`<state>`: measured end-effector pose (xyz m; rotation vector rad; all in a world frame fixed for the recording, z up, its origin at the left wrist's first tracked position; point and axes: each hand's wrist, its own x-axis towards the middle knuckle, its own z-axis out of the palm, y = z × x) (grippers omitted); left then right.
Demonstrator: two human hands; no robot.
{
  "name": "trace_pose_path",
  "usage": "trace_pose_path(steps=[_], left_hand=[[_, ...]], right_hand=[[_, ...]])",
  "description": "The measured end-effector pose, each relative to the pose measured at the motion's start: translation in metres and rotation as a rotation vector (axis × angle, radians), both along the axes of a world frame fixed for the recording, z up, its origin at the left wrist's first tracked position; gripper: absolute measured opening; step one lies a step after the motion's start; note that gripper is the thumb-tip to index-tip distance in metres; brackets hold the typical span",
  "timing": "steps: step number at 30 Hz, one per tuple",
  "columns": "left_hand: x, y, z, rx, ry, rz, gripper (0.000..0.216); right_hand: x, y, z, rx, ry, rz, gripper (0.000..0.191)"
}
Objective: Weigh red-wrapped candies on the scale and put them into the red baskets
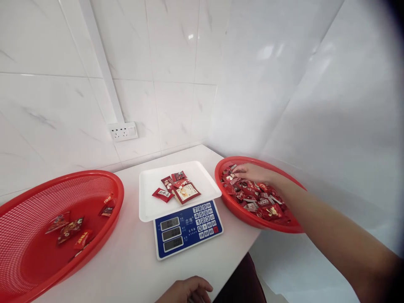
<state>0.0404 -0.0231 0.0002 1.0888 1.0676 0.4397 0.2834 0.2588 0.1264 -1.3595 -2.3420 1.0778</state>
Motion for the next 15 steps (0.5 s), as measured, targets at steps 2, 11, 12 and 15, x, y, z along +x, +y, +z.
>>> trace_pose_path(steps=[2,11,12,15], left_hand=[[0.0,-0.001,0.007,-0.004,0.01,0.006,0.048],[-0.002,-0.006,0.015,0.06,0.012,0.003,0.048],[-0.002,-0.007,0.012,0.069,0.01,0.004,0.046],[-0.002,-0.01,0.005,0.081,-0.003,0.016,0.043]], right_hand=[[-0.019,-0.006,0.008,-0.146,0.193,0.025,0.029],[-0.085,-0.085,0.018,0.15,0.144,0.179,0.04],[-0.083,-0.097,0.014,0.132,0.135,0.246,0.039],[-0.071,-0.131,-0.002,-0.017,0.133,0.353,0.04]])
